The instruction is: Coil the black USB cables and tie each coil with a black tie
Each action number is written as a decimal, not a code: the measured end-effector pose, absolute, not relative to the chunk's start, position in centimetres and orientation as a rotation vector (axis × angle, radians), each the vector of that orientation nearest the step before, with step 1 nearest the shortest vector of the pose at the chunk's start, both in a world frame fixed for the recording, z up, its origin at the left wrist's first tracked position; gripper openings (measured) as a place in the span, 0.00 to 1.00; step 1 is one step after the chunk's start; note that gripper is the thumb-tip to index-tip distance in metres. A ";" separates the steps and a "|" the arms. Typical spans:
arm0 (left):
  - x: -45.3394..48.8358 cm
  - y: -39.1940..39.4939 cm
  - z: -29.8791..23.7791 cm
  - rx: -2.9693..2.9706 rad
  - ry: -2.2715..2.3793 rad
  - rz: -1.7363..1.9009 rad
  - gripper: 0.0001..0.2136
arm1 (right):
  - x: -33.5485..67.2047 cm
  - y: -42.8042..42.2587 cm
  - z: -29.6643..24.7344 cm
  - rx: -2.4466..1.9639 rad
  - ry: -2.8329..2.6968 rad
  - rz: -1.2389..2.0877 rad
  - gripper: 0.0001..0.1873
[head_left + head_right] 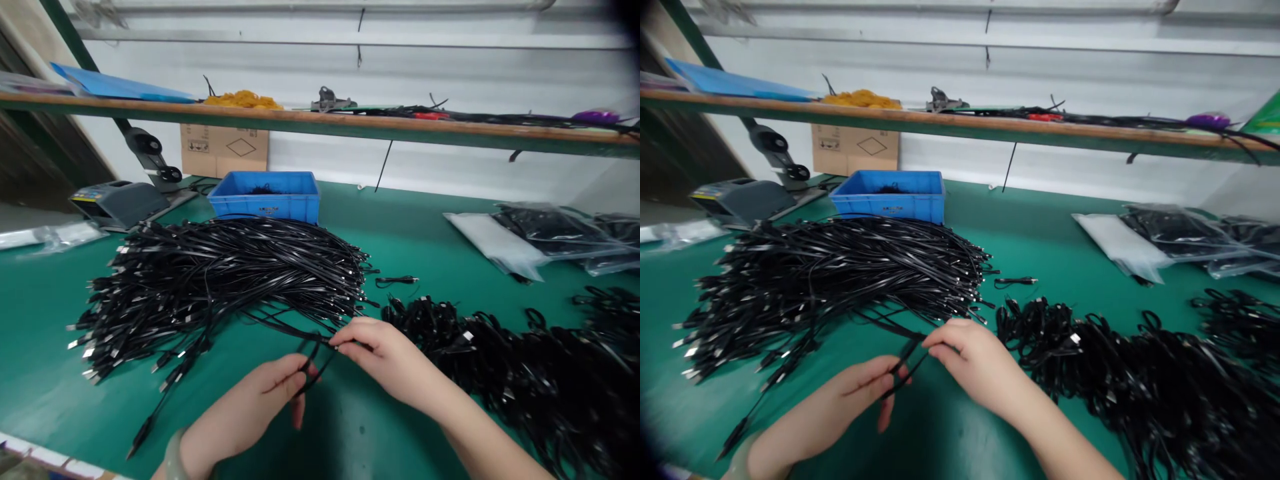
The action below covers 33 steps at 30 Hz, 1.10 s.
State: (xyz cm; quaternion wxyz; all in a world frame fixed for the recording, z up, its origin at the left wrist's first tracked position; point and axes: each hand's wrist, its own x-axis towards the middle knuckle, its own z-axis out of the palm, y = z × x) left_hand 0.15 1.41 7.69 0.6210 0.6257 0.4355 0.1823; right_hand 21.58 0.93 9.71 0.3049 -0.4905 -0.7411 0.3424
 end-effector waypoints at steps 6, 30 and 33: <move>-0.2 1.0 6.3 0.924 0.484 0.516 0.14 | 21.9 1.8 7.3 -1.172 -1.502 1.870 0.11; 3.9 -0.4 1.8 0.557 0.851 0.634 0.16 | 33.0 11.5 6.7 -2.302 -2.047 0.529 0.08; 3.8 -0.5 1.8 0.554 0.892 0.616 0.16 | 36.8 13.7 5.4 -2.532 -2.078 0.449 0.11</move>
